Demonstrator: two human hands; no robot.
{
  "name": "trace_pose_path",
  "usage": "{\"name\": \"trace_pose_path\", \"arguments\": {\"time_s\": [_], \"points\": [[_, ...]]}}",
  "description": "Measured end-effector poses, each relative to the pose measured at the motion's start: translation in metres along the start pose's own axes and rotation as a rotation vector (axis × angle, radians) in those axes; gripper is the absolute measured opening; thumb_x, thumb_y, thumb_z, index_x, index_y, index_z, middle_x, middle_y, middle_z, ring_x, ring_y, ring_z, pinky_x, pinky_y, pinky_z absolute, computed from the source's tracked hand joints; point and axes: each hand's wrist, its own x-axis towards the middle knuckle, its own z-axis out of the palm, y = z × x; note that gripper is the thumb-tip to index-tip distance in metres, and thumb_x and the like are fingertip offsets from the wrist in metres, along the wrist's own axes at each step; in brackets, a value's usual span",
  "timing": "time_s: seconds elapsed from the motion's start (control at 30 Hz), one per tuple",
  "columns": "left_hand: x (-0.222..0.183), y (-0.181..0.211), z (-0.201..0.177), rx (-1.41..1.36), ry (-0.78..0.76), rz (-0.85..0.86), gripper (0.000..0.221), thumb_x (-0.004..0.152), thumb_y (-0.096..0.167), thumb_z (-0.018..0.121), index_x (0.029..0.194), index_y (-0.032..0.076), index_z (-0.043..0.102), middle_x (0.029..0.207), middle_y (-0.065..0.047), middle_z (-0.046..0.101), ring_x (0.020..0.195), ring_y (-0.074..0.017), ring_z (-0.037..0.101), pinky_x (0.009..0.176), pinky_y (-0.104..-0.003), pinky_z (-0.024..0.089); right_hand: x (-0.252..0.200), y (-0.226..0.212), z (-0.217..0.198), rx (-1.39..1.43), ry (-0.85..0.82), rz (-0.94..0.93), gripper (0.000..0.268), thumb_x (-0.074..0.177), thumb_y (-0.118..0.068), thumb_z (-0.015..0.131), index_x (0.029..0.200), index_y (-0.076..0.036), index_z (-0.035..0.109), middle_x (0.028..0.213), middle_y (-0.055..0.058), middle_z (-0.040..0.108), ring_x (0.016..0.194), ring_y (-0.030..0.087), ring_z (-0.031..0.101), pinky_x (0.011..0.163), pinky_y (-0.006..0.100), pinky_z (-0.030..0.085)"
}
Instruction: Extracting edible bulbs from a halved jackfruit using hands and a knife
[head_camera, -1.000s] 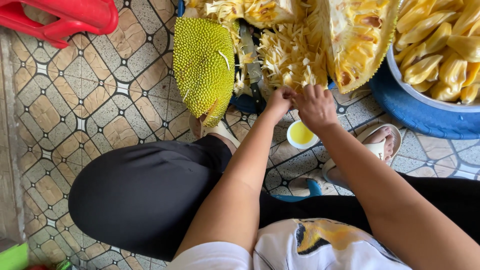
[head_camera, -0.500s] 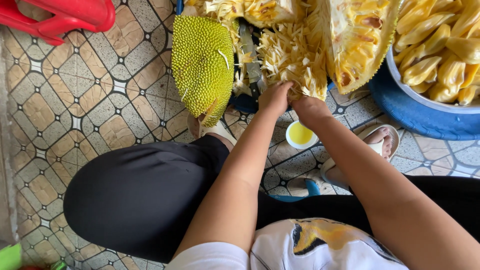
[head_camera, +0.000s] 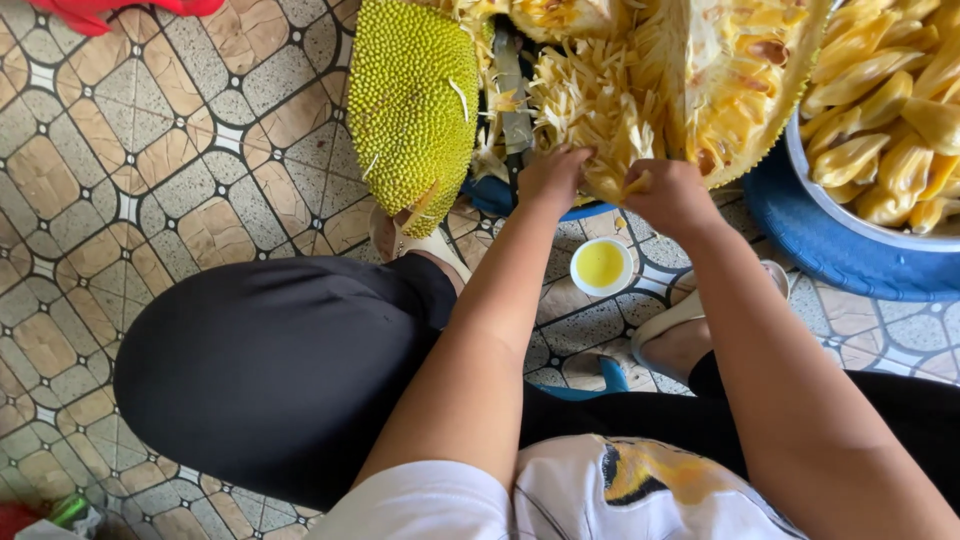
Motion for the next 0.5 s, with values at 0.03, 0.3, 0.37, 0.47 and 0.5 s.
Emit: {"name": "trace_pose_path", "arguments": {"time_s": [0.03,0.3,0.37,0.47,0.5], "points": [[0.0,0.0,0.001,-0.023,-0.002,-0.007,0.043,0.103,0.025,0.058,0.144,0.033,0.054,0.15,-0.008,0.053,0.131,-0.0387,0.06,0.105,-0.054,0.054,0.0,0.001,-0.003,0.013,0.005,0.036,0.022,0.077,-0.031,0.077,0.099,-0.03,0.076,0.08,0.011,0.072,0.081,0.039,0.073,0.076,0.051,0.06],[-0.002,-0.001,-0.008,-0.09,-0.014,0.003,0.042,0.104,0.029,0.056,0.146,0.032,0.052,0.148,-0.01,0.056,0.133,-0.0377,0.059,0.109,-0.052,0.051,-0.015,-0.025,-0.061,0.069,0.085,0.186,0.017,0.079,-0.034,0.078,0.096,-0.038,0.077,0.077,0.006,0.069,0.079,0.033,0.07,0.076,0.05,0.057],[-0.005,0.002,-0.008,0.059,-0.052,-0.039,0.008,0.102,0.019,0.06,0.098,0.024,0.065,0.089,0.003,0.067,0.08,-0.0198,0.066,0.07,-0.04,0.059,-0.029,-0.078,-0.118,0.462,0.121,0.328,0.019,0.092,-0.006,0.078,0.108,-0.012,0.07,0.099,0.004,0.073,0.085,0.012,0.068,0.073,0.025,0.059],[0.0,-0.005,0.011,0.07,0.029,0.076,0.044,0.097,0.011,0.063,0.14,0.017,0.056,0.128,-0.005,0.068,0.096,-0.0237,0.072,0.068,-0.038,0.061,-0.025,-0.052,-0.178,0.63,0.422,0.025,0.026,0.106,0.009,0.081,0.107,-0.013,0.068,0.106,0.007,0.078,0.124,0.02,0.088,0.069,0.022,0.071],[-0.002,-0.003,0.01,0.069,0.03,0.087,0.044,0.097,0.011,0.063,0.14,0.017,0.056,0.128,-0.005,0.068,0.096,-0.0237,0.072,0.068,-0.038,0.061,-0.02,-0.012,-0.191,0.625,0.431,0.027,0.026,0.106,0.009,0.081,0.107,-0.013,0.068,0.106,0.007,0.078,0.124,0.02,0.088,0.069,0.022,0.071]]}}
